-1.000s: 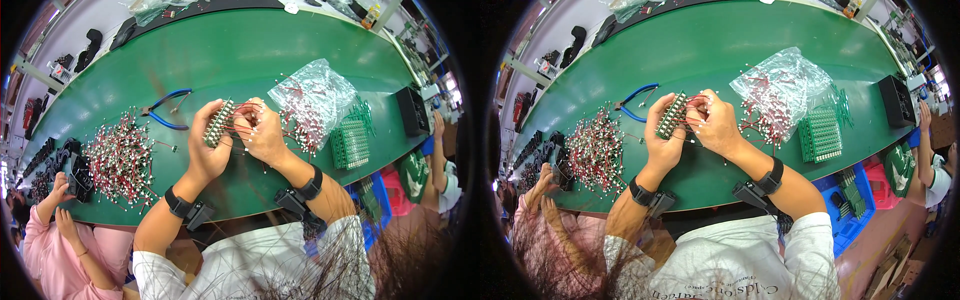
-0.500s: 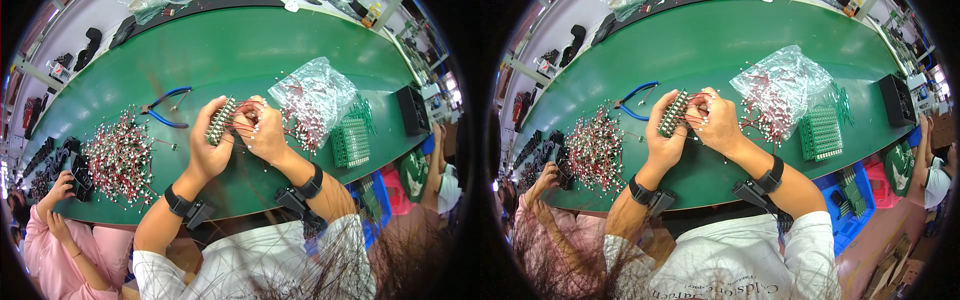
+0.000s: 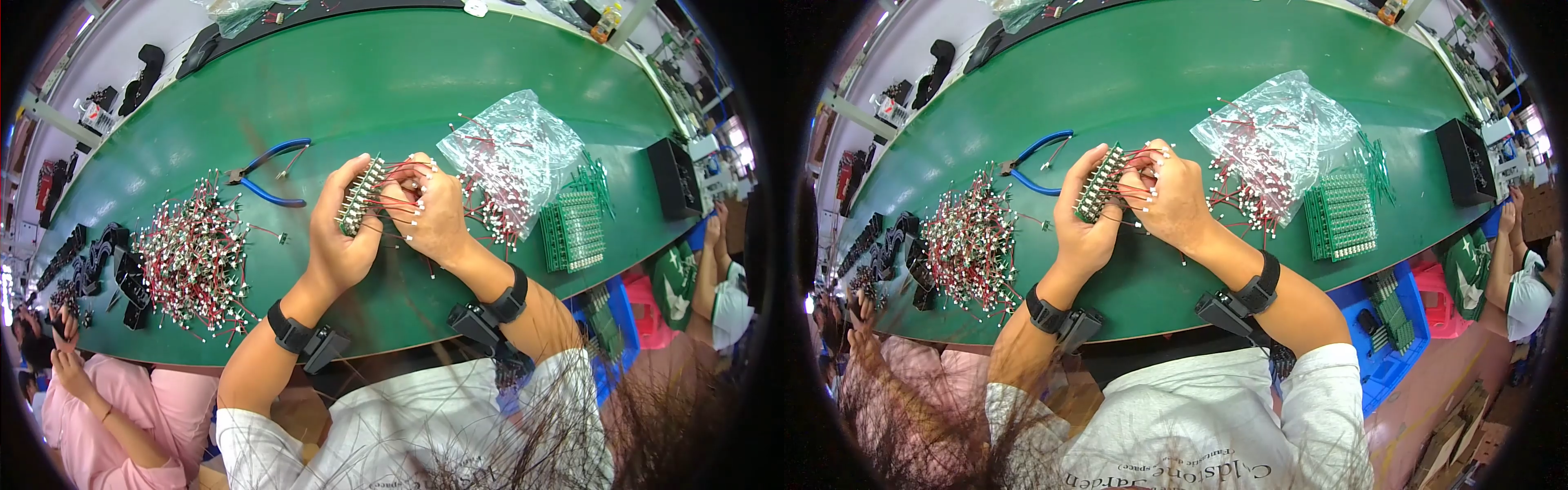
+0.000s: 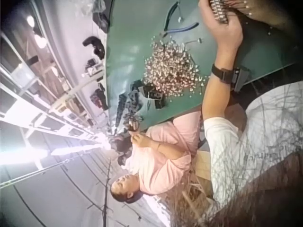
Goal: Assembling electronic components onto a printed circuit board at a manufacturing workstation.
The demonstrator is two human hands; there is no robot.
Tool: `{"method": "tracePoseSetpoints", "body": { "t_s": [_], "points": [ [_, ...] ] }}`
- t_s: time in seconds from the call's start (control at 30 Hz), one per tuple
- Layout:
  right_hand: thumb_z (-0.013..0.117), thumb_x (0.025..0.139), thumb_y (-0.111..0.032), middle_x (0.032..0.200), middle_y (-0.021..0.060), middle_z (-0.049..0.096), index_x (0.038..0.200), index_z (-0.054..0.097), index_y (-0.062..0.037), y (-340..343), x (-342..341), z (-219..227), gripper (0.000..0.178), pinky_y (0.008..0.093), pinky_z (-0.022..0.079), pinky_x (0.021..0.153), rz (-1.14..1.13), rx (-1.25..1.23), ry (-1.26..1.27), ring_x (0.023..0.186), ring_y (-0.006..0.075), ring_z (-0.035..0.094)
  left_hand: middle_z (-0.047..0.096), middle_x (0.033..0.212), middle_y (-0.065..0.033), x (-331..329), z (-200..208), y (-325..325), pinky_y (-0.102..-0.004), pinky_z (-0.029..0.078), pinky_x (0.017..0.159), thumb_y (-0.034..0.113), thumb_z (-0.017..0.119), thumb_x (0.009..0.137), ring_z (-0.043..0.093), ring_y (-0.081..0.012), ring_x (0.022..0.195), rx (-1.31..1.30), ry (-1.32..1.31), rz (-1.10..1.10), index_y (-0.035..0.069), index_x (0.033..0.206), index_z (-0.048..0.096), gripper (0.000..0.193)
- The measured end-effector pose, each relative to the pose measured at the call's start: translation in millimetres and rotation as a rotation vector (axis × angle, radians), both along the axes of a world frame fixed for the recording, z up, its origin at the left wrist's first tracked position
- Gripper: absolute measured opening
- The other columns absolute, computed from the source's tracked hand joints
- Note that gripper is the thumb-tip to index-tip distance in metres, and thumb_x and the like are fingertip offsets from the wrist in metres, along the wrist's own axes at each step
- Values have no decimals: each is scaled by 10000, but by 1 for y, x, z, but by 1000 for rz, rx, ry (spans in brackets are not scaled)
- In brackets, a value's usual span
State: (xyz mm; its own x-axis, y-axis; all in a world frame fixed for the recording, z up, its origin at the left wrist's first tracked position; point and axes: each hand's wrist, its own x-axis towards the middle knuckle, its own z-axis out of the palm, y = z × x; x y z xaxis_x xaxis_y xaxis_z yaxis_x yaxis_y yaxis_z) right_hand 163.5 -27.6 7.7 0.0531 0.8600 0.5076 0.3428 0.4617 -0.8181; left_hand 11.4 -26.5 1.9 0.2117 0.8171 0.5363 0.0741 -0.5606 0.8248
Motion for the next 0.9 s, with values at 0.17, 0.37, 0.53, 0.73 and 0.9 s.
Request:
{"method": "tracePoseSetpoints", "body": {
  "t_s": [0.17,0.37,0.53,0.73,0.9],
  "points": [
    [696,852,-51,615,16,545,893,589,17,0,1,2,133,248,389,480,7,32,-40,528,58,499,593,1240,-166,0,0,1,-334,466,981,-87,560,779,607,-238,1112,22,31,12,-39,1353,503,579],
    [729,828,-60,631,46,554,876,581,11,-2,1,7,171,266,424,501,15,-18,-14,523,95,507,604,1222,-166,0,-1,1,-335,470,975,-84,565,776,615,-235,1101,5,25,16,-38,1348,509,577],
    [755,812,-74,643,59,549,866,582,17,-3,2,10,202,277,450,519,13,-85,-37,525,125,512,612,1220,-164,0,-3,1,-329,476,971,-68,581,797,621,-230,1101,-53,-2,-5,-36,1345,513,553],
    [734,853,-106,630,48,571,863,623,23,0,1,3,172,258,443,498,-1,19,-6,524,104,573,610,1221,-163,0,-2,1,-328,474,972,-70,579,798,621,-231,1102,-46,-1,-6,-36,1346,512,553],
    [722,852,-89,668,71,603,884,641,36,-3,2,8,152,268,470,506,5,-35,-49,542,134,617,608,1213,-162,0,-2,1,-327,474,969,-75,571,791,619,-228,1093,-39,-7,-10,-39,1346,510,560]
  ]
}}
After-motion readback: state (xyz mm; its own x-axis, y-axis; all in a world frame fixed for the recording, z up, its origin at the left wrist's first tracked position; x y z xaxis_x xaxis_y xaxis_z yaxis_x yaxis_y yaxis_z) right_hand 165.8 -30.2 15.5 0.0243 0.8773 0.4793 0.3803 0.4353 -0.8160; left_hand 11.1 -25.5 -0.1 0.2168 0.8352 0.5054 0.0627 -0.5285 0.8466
